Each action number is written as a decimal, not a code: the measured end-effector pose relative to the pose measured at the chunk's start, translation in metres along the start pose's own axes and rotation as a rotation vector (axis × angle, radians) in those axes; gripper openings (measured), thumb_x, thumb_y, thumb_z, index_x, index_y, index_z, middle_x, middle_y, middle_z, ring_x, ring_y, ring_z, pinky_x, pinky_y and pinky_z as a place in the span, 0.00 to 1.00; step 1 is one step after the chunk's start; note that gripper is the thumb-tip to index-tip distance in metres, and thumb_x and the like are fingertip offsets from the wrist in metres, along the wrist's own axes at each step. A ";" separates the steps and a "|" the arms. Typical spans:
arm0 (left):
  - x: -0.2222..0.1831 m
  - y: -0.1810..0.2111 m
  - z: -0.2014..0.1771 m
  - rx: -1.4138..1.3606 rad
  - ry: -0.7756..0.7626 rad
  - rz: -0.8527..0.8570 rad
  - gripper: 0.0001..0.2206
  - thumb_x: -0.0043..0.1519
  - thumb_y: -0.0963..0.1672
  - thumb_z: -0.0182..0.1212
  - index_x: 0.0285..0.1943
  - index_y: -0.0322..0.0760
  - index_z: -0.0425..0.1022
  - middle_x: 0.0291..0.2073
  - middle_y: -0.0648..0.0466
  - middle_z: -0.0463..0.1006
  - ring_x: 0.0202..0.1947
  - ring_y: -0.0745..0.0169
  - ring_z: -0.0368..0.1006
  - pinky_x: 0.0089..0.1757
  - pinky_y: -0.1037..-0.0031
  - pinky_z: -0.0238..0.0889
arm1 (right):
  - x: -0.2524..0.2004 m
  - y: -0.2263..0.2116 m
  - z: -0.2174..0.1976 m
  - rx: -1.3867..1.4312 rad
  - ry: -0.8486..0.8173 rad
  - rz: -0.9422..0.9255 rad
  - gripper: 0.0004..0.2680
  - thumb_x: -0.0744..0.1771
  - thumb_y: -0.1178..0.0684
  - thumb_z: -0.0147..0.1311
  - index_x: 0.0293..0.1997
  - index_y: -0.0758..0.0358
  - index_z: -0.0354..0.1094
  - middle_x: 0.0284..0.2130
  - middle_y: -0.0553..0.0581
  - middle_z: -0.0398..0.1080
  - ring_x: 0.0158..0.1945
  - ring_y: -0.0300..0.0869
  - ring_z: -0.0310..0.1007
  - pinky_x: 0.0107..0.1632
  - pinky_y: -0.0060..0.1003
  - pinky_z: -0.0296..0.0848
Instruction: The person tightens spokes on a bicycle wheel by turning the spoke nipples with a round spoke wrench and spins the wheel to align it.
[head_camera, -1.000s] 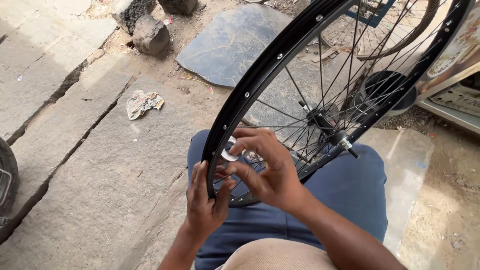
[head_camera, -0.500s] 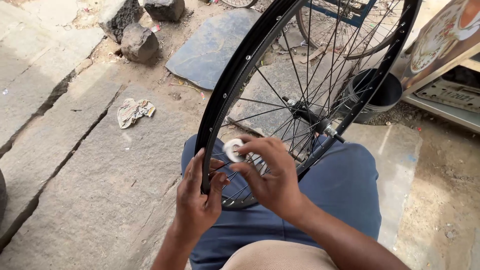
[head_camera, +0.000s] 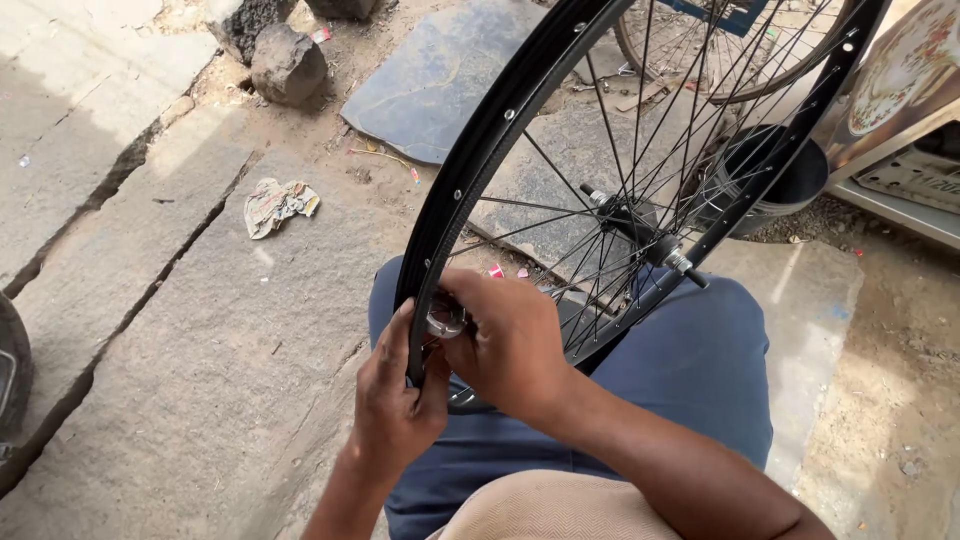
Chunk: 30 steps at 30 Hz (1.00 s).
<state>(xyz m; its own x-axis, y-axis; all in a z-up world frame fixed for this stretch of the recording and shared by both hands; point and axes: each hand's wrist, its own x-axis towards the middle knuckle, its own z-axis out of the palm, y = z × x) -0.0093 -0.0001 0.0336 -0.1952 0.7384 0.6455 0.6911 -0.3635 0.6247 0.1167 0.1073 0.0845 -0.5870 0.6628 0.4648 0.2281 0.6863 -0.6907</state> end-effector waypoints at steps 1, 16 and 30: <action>0.000 0.000 0.000 -0.003 -0.002 0.001 0.37 0.64 0.34 0.58 0.82 0.42 0.45 0.52 0.40 0.77 0.46 0.52 0.81 0.43 0.69 0.76 | 0.001 -0.002 -0.004 -0.002 0.002 0.002 0.11 0.63 0.56 0.68 0.49 0.58 0.74 0.36 0.56 0.78 0.38 0.49 0.78 0.40 0.40 0.75; -0.006 0.005 -0.001 -0.025 0.024 -0.003 0.36 0.62 0.33 0.58 0.80 0.43 0.49 0.50 0.41 0.77 0.45 0.50 0.80 0.42 0.66 0.75 | -0.002 -0.013 -0.026 0.097 -0.243 0.211 0.14 0.62 0.56 0.68 0.53 0.57 0.74 0.38 0.53 0.78 0.39 0.46 0.79 0.44 0.38 0.74; -0.033 -0.017 0.045 -0.195 0.058 -0.035 0.33 0.70 0.36 0.58 0.81 0.36 0.42 0.47 0.44 0.76 0.36 0.63 0.78 0.36 0.74 0.75 | -0.028 0.011 -0.034 -0.021 0.368 -0.248 0.11 0.66 0.54 0.65 0.47 0.63 0.65 0.51 0.62 0.74 0.53 0.48 0.77 0.61 0.47 0.68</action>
<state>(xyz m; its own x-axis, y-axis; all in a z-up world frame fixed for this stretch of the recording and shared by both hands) 0.0167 0.0074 -0.0178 -0.2605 0.7208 0.6423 0.5365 -0.4451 0.7170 0.1625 0.1064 0.0824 -0.3111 0.5374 0.7838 0.1335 0.8413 -0.5238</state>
